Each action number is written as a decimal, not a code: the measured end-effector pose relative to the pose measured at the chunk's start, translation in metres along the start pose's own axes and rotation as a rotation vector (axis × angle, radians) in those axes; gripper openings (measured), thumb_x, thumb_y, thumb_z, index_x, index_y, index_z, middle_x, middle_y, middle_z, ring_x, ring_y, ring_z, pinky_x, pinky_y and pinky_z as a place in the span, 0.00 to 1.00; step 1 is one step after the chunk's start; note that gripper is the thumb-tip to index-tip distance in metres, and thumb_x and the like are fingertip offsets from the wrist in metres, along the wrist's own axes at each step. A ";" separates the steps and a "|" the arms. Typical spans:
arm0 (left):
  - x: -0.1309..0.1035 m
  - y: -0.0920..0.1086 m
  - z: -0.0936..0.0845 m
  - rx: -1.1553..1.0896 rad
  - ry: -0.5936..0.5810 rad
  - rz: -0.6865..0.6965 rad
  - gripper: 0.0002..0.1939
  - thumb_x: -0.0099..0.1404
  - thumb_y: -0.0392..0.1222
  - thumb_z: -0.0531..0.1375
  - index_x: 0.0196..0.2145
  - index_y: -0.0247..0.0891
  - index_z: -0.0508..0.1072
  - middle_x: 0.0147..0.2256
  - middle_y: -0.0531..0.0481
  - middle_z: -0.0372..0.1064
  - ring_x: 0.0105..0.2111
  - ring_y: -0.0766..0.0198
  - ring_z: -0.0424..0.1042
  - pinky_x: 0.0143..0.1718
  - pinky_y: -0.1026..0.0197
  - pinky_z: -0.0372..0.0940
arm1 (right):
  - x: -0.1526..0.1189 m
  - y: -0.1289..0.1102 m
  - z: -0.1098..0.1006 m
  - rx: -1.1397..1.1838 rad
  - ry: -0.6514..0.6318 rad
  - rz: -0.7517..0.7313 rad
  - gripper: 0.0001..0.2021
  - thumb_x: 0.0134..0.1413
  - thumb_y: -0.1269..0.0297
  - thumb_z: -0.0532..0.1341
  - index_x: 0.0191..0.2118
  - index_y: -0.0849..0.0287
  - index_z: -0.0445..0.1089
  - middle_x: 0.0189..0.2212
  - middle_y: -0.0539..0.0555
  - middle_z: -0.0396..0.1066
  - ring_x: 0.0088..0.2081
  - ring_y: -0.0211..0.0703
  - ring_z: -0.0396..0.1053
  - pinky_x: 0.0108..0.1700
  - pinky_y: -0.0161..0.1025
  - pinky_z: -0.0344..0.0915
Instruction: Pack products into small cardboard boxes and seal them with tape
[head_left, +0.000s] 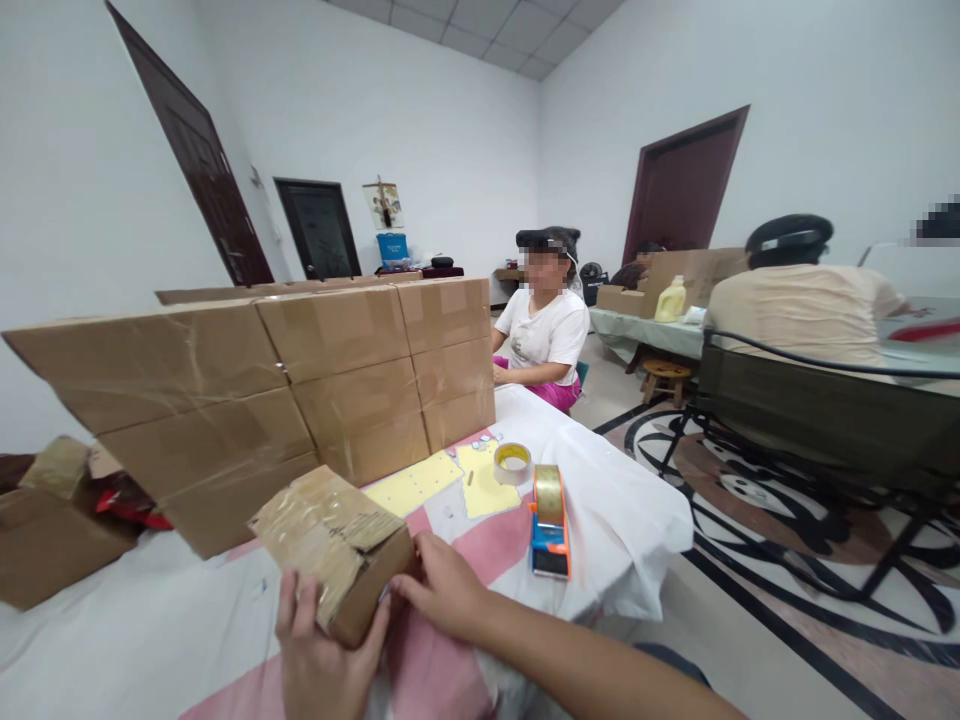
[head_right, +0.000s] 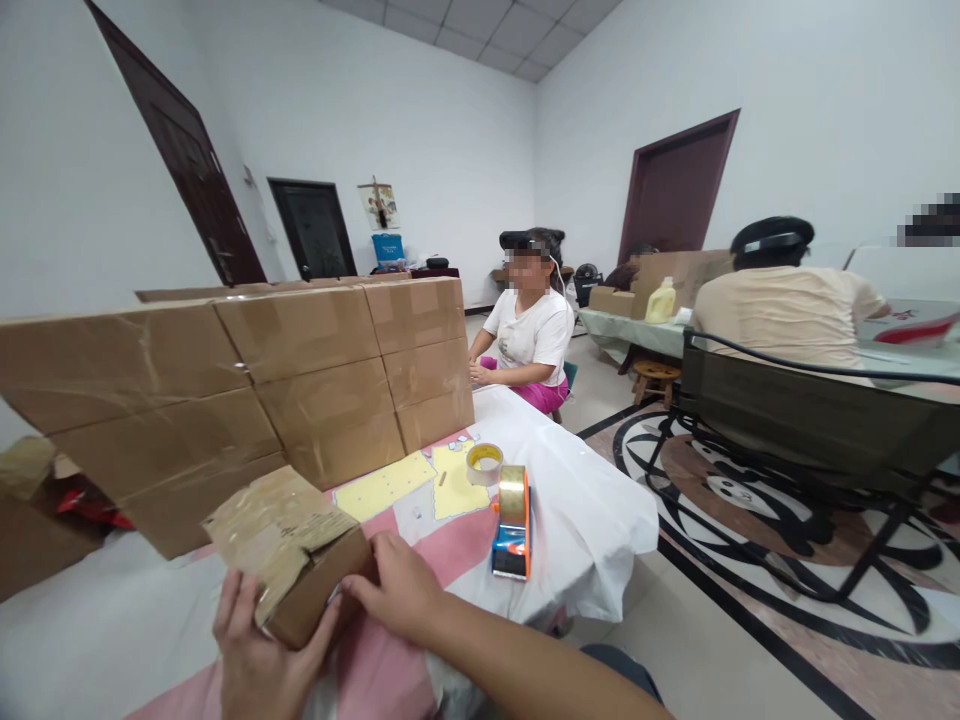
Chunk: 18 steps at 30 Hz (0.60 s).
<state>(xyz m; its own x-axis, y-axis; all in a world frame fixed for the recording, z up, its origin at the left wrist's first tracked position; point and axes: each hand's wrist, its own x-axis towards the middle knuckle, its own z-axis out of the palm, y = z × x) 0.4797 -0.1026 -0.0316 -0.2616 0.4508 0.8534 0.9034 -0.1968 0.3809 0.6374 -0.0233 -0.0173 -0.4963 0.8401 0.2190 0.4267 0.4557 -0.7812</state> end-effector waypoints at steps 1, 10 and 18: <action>0.000 0.001 0.000 0.000 -0.003 -0.006 0.54 0.58 0.57 0.68 0.71 0.39 0.44 0.67 0.30 0.47 0.69 0.39 0.48 0.67 0.34 0.53 | -0.001 0.000 0.000 0.004 0.000 -0.002 0.14 0.58 0.54 0.64 0.43 0.56 0.63 0.41 0.54 0.70 0.41 0.47 0.68 0.39 0.40 0.60; 0.003 0.003 -0.002 -0.037 0.014 -0.025 0.53 0.57 0.55 0.69 0.70 0.38 0.45 0.68 0.29 0.46 0.69 0.38 0.48 0.67 0.33 0.52 | 0.001 -0.001 -0.001 -0.039 -0.014 -0.042 0.14 0.59 0.54 0.63 0.44 0.55 0.62 0.41 0.53 0.69 0.41 0.46 0.67 0.40 0.40 0.61; 0.004 0.003 -0.003 -0.045 0.023 -0.040 0.52 0.56 0.53 0.70 0.69 0.39 0.48 0.68 0.29 0.46 0.69 0.39 0.50 0.66 0.34 0.53 | 0.005 -0.002 -0.001 -0.084 -0.038 -0.094 0.14 0.61 0.53 0.61 0.44 0.56 0.61 0.42 0.54 0.69 0.43 0.47 0.67 0.41 0.41 0.63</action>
<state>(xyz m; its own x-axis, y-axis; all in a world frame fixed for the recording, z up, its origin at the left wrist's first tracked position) 0.4806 -0.1039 -0.0255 -0.3052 0.4390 0.8451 0.8761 -0.2184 0.4298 0.6354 -0.0199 -0.0141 -0.5643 0.7818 0.2652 0.4382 0.5559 -0.7063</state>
